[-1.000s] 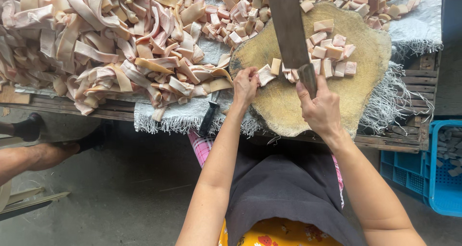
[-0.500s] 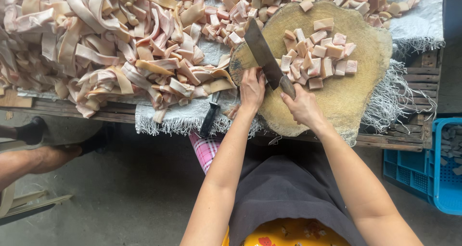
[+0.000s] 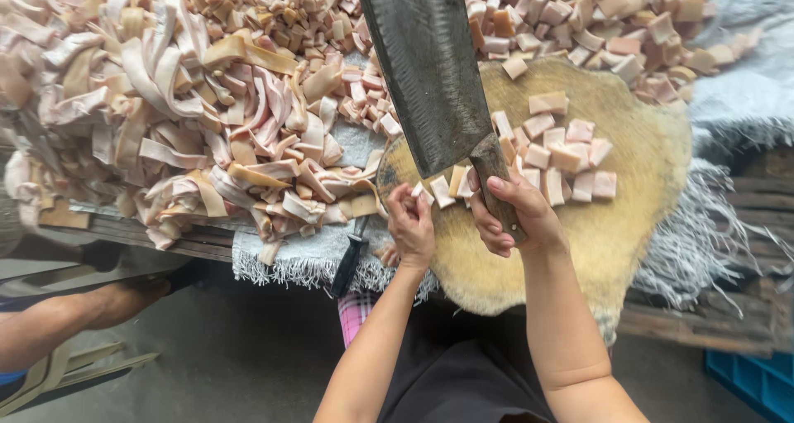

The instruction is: The person uses a large cleaver to chop strips of pork skin into small cubes on a wooden cutting board. They repeatedly pick up strips from a pile, cut them into uniform pieces, and occasionally move the cut pieces aside.

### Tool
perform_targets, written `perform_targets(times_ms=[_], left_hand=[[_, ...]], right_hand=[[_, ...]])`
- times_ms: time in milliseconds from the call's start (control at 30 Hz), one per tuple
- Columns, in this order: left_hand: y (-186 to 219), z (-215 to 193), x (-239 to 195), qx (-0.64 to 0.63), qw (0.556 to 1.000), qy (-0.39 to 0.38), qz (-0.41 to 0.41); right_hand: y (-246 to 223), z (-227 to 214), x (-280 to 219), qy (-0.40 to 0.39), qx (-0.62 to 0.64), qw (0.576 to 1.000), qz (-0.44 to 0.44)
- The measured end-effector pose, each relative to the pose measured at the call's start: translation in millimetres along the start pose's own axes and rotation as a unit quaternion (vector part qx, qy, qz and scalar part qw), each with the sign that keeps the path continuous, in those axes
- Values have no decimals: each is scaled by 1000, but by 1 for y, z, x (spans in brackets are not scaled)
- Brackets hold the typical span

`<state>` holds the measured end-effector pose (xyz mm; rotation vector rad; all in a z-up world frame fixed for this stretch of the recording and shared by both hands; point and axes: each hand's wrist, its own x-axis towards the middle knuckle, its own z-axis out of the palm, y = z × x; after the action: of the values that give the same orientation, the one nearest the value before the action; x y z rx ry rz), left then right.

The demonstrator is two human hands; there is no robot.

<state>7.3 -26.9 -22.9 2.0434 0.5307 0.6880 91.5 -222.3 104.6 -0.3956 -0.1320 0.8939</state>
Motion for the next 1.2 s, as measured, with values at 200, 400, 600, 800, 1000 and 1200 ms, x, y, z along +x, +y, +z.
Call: perform_targets(times_ms=[200, 400, 600, 800, 1000, 1200], left_hand=[[1, 1, 6, 34, 998, 4, -51], [2, 2, 8, 56, 998, 13, -29], [4, 2, 7, 55, 998, -4, -28], [1, 2, 4, 70, 997, 13, -8], [-3, 4, 6, 50, 998, 12, -28], [-7, 4, -1, 5, 1000, 6, -30]], right_hand=[[-23, -22, 26, -172, 255, 952, 3], [-16, -30, 15, -245, 396, 883, -62], [-14, -26, 11, -247, 396, 882, -63], [-32, -27, 48, -327, 405, 853, -37], [-6, -39, 31, -270, 417, 866, -52], [-5, -48, 19, -262, 412, 871, -49]])
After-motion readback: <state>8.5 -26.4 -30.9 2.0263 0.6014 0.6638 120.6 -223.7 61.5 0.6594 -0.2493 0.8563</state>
